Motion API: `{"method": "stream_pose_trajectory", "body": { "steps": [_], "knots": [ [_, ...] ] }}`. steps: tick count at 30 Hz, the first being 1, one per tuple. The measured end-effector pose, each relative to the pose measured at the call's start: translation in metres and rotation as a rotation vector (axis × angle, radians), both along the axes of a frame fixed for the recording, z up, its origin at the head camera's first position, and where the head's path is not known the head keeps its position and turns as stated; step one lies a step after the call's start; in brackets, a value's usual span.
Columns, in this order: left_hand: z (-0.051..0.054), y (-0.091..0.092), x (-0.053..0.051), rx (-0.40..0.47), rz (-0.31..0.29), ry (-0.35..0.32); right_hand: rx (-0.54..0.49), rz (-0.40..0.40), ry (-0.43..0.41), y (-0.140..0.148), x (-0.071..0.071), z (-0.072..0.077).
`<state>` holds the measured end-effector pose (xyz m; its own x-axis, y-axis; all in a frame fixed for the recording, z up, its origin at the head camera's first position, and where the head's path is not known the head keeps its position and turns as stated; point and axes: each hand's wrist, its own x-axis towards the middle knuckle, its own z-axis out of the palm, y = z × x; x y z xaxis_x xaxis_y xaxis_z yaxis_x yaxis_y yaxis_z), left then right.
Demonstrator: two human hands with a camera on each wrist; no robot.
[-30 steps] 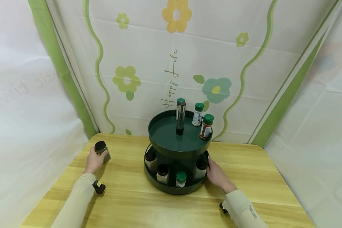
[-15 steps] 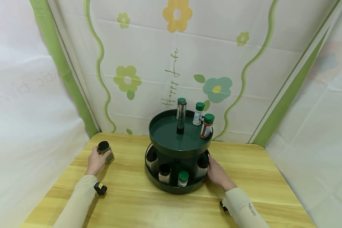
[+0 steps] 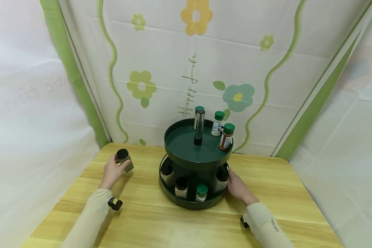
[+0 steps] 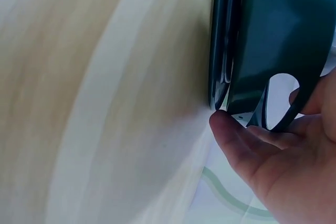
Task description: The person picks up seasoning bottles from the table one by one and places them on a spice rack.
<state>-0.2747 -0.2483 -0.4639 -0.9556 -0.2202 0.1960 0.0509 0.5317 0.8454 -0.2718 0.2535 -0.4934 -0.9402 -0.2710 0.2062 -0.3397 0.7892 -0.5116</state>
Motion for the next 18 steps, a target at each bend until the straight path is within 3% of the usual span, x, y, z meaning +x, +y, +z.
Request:
{"method": "stream_pose_trajectory", "body": {
  "steps": [9,18],
  "knots": [
    [0.009,0.023,-0.001,0.008,-0.051,0.033,0.012,0.012,0.053,0.004,-0.005,-0.003],
    [0.015,0.042,0.001,0.027,-0.068,0.042,-0.028,0.037,0.015,0.009,-0.012,-0.005]
  ]
}}
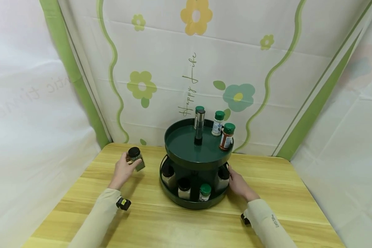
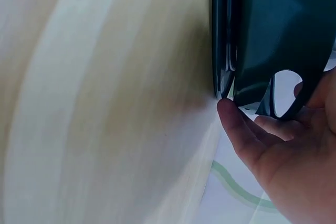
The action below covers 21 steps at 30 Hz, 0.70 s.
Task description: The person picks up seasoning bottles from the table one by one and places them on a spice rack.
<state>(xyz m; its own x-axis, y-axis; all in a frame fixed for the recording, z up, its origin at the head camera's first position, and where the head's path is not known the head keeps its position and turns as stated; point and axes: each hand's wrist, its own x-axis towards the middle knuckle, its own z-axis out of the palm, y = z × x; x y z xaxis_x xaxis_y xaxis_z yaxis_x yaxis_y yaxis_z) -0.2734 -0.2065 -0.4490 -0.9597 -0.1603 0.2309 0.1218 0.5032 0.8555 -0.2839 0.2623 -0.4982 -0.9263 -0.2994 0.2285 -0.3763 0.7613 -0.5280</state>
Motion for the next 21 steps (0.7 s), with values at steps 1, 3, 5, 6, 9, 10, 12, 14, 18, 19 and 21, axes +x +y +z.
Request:
{"method": "stream_pose_trajectory", "body": {
  "steps": [1,3,5,6,9,10,12,14,18,19,21],
  "knots": [
    [0.001,0.002,0.000,0.002,-0.004,0.001,-0.003,0.004,-0.004,0.000,0.000,0.000],
    [0.003,0.006,0.000,0.010,-0.014,0.002,-0.007,0.009,-0.010,0.000,-0.001,0.001],
    [0.005,0.010,-0.001,0.014,-0.021,0.002,-0.004,0.012,-0.012,0.000,-0.001,0.002],
    [0.006,0.013,0.000,0.019,-0.026,0.005,-0.006,0.013,-0.015,0.000,-0.001,0.002],
    [0.010,0.020,0.000,0.035,-0.036,0.011,-0.010,0.015,-0.024,0.000,-0.004,0.002],
    [0.010,0.022,0.000,0.041,-0.037,0.012,-0.010,0.018,-0.028,0.000,-0.005,0.002],
    [0.012,0.027,0.001,0.051,-0.041,0.014,-0.026,0.025,-0.038,0.001,-0.006,0.002],
    [0.012,0.031,0.001,0.051,-0.043,0.025,-0.040,0.034,-0.043,0.002,-0.008,0.002],
    [0.011,0.038,0.001,0.044,-0.040,0.059,-0.068,0.046,-0.048,0.005,-0.011,0.001],
    [0.011,0.039,0.001,0.043,-0.040,0.065,-0.073,0.047,-0.051,0.006,-0.011,0.000],
    [0.011,0.042,0.001,0.046,-0.042,0.073,-0.076,0.048,-0.052,0.007,-0.013,-0.001]
  ]
}}
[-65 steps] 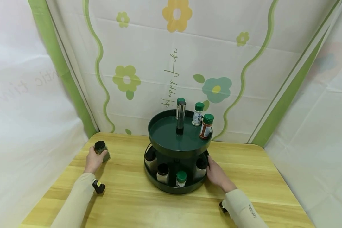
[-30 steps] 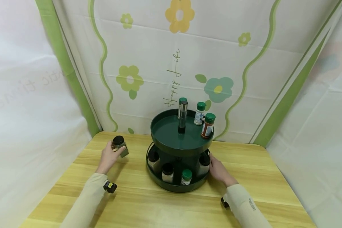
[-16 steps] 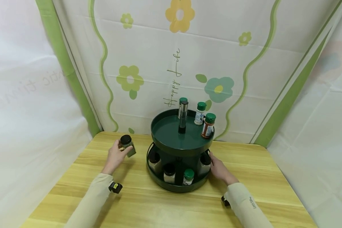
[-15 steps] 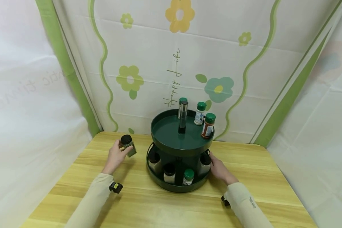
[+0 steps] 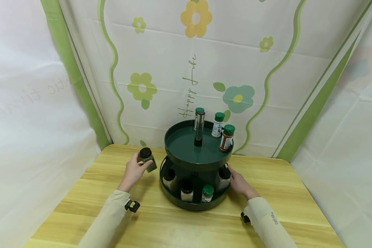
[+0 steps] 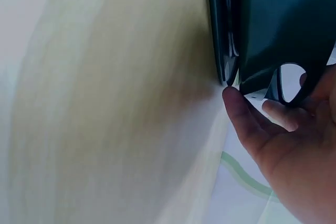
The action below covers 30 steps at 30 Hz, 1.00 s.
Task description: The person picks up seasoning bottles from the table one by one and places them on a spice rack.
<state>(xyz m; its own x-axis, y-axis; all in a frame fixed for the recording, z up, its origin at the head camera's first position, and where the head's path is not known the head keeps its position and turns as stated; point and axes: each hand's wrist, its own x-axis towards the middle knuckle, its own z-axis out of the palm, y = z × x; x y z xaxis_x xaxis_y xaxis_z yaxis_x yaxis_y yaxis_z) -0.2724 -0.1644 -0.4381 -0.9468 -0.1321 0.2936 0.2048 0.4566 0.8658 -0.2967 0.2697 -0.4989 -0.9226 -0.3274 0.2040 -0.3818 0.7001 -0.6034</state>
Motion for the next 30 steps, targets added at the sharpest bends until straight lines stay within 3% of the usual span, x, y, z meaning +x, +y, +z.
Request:
{"method": "stream_pose_trajectory", "body": {
  "steps": [13,30],
  "knots": [
    [0.002,0.021,-0.001,0.011,-0.060,0.019,-0.003,-0.016,0.014,0.001,-0.002,0.001],
    [-0.011,0.038,-0.008,-0.019,-0.112,0.035,-0.027,-0.020,0.006,0.002,-0.006,-0.003]
  ]
}}
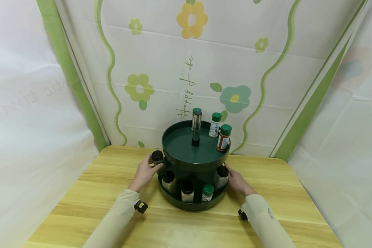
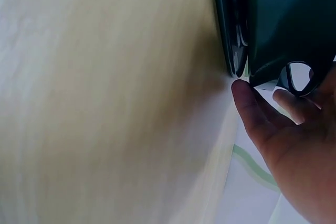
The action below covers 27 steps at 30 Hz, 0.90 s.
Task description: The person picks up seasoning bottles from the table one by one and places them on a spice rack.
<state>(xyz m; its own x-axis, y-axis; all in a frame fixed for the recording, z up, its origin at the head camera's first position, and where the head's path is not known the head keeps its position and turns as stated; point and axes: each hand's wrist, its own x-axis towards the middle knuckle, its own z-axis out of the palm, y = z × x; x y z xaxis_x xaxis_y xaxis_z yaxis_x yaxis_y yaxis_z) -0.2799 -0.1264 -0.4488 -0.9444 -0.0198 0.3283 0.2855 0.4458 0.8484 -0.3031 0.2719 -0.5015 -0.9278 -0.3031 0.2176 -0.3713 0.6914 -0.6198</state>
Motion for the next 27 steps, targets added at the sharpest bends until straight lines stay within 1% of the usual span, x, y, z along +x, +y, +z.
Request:
{"method": "stream_pose_trajectory", "body": {
  "steps": [4,7,12,17,21,24,27],
  "knots": [
    [-0.001,0.003,0.000,-0.003,-0.012,-0.010,-0.014,0.002,0.019,0.001,-0.001,-0.002],
    [-0.002,0.004,-0.001,-0.003,-0.024,-0.011,-0.028,-0.001,0.017,0.001,-0.001,-0.003],
    [-0.001,0.007,-0.002,-0.010,-0.030,-0.010,-0.068,-0.008,-0.017,0.001,-0.003,-0.003],
    [-0.001,0.012,-0.005,-0.024,-0.045,-0.015,-0.088,-0.008,-0.032,0.002,-0.004,-0.003],
    [-0.006,0.011,-0.007,-0.032,-0.074,-0.029,-0.112,0.009,-0.059,0.003,-0.006,-0.005],
    [-0.012,0.010,-0.008,-0.058,-0.085,-0.050,-0.127,0.021,-0.093,0.004,-0.008,-0.006],
    [-0.017,0.010,-0.008,-0.091,-0.083,-0.070,-0.138,0.012,-0.123,0.005,-0.009,-0.006]
  ]
}}
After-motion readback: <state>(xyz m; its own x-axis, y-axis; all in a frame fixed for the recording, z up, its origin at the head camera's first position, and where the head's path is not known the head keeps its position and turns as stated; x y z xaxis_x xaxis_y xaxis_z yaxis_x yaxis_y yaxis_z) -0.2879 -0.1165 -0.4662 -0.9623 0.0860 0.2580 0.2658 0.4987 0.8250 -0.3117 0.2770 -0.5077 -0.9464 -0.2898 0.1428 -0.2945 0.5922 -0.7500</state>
